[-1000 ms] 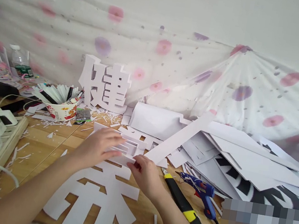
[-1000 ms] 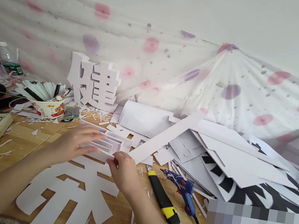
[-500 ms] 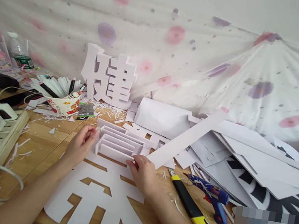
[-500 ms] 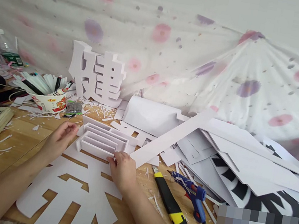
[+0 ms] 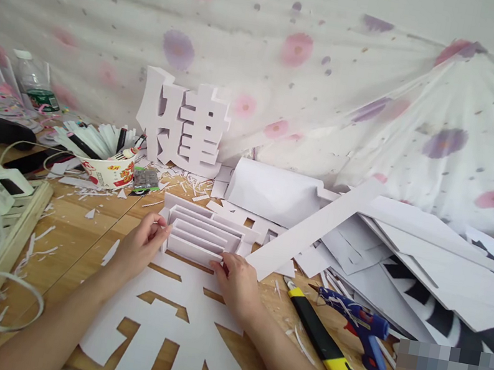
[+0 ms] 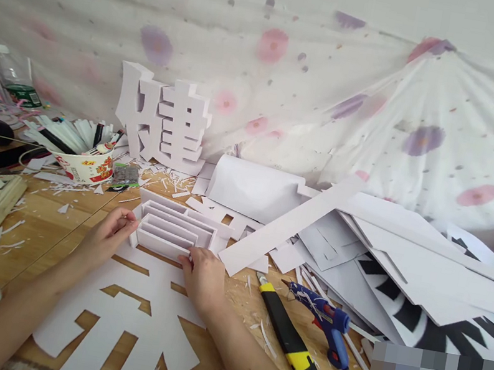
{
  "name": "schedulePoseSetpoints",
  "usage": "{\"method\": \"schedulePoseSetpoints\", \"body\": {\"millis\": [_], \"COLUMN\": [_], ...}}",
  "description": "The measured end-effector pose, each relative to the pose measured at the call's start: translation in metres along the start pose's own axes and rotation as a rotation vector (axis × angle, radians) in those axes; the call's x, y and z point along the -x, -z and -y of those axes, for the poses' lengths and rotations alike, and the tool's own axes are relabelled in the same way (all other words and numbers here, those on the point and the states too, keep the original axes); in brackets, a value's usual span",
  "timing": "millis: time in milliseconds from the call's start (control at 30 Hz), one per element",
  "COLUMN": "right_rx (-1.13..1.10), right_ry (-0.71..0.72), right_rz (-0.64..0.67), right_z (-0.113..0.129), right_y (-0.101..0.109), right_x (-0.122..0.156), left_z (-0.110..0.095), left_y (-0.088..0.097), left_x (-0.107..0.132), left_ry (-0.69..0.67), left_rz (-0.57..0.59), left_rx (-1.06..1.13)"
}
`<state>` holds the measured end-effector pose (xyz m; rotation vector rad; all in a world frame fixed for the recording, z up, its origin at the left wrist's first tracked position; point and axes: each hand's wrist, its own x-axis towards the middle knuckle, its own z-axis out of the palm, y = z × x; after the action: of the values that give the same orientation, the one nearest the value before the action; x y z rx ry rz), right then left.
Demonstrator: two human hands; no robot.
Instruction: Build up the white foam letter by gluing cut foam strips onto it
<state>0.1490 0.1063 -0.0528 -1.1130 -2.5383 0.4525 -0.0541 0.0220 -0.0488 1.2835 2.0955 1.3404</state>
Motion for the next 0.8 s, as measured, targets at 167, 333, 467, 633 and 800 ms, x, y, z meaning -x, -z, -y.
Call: {"method": "schedulePoseSetpoints", "body": {"millis": [167,333,467,633,800], "right_rx": [0.001,0.004,0.005,0.004,0.004], "right_ry": [0.001,-0.002,-0.003,-0.001,0.003], "right_rz": [0.002,0.002,0.005,0.015,0.027], "right_z": [0.0008,0.0005,0.0008,0.0021,0.0032], "right_y": [-0.0012,-0.0026,-0.0026,-0.0013,0.0004], "right_x": [-0.0008,-0.0015,-0.0016,-0.0016,-0.0026], "left_z": [0.0048,0.0043,0.0023,0.0017,0.0020], "left_y": [-0.0014,-0.0020,-0.0022,-0.0021,-0.0028], "left_x": [-0.0021,-0.0030,-0.0026,-0.0021,-0.0023], "left_ry": [0.016,0.021,0.024,0.023,0.027], "left_rz": [0.011,-0.020,-0.029,-0.031,-0.017], "left_rx": [0.030,0.057,0.067,0.068,0.079]}}
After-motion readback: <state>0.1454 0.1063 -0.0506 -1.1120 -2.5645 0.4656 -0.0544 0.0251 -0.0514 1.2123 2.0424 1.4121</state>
